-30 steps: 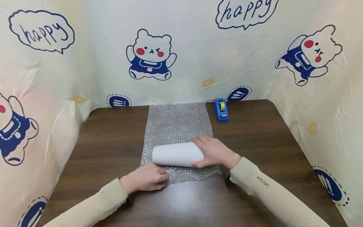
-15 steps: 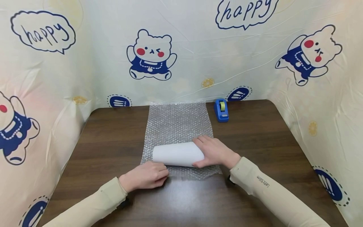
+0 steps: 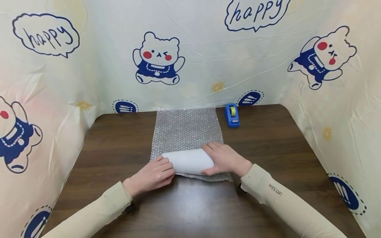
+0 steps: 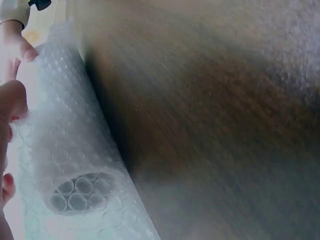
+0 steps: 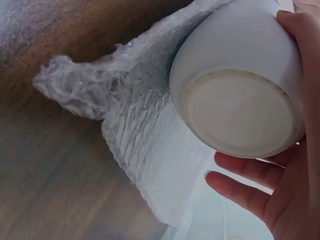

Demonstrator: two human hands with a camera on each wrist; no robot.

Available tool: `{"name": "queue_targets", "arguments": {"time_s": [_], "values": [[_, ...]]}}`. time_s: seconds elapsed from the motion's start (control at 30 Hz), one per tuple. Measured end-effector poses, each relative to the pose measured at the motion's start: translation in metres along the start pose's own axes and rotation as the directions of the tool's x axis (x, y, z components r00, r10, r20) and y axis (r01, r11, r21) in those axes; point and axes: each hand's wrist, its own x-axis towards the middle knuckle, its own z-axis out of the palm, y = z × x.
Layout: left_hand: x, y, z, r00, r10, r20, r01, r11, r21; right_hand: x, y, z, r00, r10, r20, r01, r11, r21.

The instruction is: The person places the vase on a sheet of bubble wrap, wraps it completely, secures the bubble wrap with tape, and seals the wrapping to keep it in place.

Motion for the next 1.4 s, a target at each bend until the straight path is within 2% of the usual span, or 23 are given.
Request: {"name": "queue_targets", "arguments": {"time_s": [0.17,0.4,0.7,0.87,0.97,1.13,1.4], "values": [[0.0,-0.001,0.0,0.999,-0.045,-0.014,0.045,0.999,-0.018,0.001,-0.002,-0.005,1.0,-0.02,-0.002,0.02,0.999,-0.036],[0.001,-0.002,-0.001,0.992,-0.123,0.026,0.125,0.989,-0.079,0.003,-0.004,-0.012,0.999,-0.031,0.01,0.031,0.998,-0.058],[0.004,-0.006,0.003,0.989,-0.144,0.023,0.145,0.984,-0.1,0.009,-0.022,-0.008,0.996,-0.089,-0.028,0.087,0.994,-0.07],[0.005,-0.008,0.003,0.989,-0.15,0.007,0.15,0.983,-0.106,0.01,-0.033,-0.002,0.998,-0.059,-0.022,0.056,0.991,-0.12],[0.005,-0.008,0.004,0.987,-0.162,-0.003,0.161,0.982,-0.097,0.011,-0.038,0.001,0.998,-0.05,-0.045,0.042,0.986,-0.16],[0.005,-0.007,0.003,0.985,-0.171,0.011,0.171,0.982,-0.084,0.015,-0.048,0.004,0.995,-0.049,-0.092,0.023,0.964,-0.264],[0.005,-0.007,0.005,0.991,-0.129,-0.035,0.126,0.99,-0.057,0.016,-0.058,0.01,0.989,-0.06,-0.136,-0.01,0.885,-0.465]]}}
